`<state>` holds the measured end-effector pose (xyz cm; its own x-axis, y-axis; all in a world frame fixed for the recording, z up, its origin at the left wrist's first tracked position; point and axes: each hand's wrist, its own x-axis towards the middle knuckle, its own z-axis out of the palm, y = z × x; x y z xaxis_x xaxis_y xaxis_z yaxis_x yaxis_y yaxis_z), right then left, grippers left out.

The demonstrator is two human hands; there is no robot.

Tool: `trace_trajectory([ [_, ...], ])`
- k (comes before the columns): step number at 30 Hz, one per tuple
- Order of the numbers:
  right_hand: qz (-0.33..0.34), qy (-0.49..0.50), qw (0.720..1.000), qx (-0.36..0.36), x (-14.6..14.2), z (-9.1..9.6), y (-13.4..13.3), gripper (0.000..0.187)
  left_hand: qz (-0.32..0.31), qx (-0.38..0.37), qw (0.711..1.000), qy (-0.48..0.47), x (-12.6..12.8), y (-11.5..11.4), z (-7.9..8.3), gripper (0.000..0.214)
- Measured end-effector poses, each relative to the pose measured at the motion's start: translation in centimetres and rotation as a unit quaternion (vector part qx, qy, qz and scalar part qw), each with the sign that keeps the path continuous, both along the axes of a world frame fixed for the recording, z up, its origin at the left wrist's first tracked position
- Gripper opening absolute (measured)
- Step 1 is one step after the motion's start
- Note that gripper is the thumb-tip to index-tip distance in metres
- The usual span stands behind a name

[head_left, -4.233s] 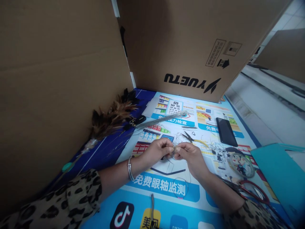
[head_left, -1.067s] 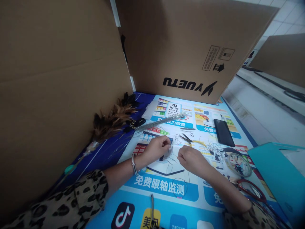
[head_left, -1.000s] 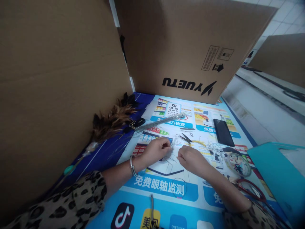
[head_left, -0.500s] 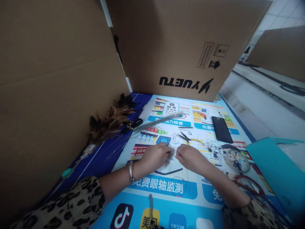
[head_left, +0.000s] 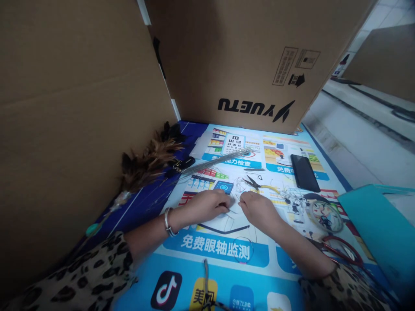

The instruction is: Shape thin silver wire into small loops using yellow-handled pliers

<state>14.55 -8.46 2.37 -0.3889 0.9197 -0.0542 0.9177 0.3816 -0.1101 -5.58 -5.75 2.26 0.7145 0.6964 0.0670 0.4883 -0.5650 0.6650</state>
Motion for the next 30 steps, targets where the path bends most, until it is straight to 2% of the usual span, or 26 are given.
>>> trace_trajectory([
  [5, 0.000, 0.003, 1.000, -0.002, 0.1, -0.1, 0.0, 0.018, 0.013, -0.013, 1.000, -0.008, 0.1, 0.1, -0.3, 0.011],
  [10, -0.001, 0.027, 1.000, -0.008, 0.1, -0.2, 0.1, 0.018, 0.102, -0.020, 0.991, -0.081, 0.2, 0.7, -1.3, 0.010],
  [15, 0.029, 0.100, 0.994, -0.047, 1.3, 0.9, 0.5, 0.013, 0.168, -0.028, 0.978, -0.119, 0.5, 1.0, -1.9, 0.007],
  [19, -0.031, 0.127, 0.991, -0.029, 2.5, 1.6, 1.0, 0.015, 0.176, -0.017, 0.979, -0.099, 0.6, 1.1, -2.1, 0.013],
  [22, -0.063, 0.116, 0.991, -0.010, 3.0, 1.9, 1.3, 0.016, 0.171, 0.006, 0.983, -0.071, 0.7, 1.1, -2.1, 0.020],
  [26, -0.087, 0.064, 0.991, 0.075, 4.0, 2.3, 1.7, 0.020, 0.163, 0.036, 0.985, -0.033, 1.0, 1.2, -2.1, 0.019],
  [28, -0.079, 0.016, 0.992, 0.093, 4.8, 2.4, 1.9, 0.031, 0.162, 0.038, 0.986, -0.014, 1.1, 1.3, -2.1, 0.018],
  [30, -0.061, -0.030, 0.995, 0.071, 5.7, 2.3, 2.1, 0.046, 0.162, 0.039, 0.986, 0.000, 1.1, 1.3, -2.1, 0.015],
])
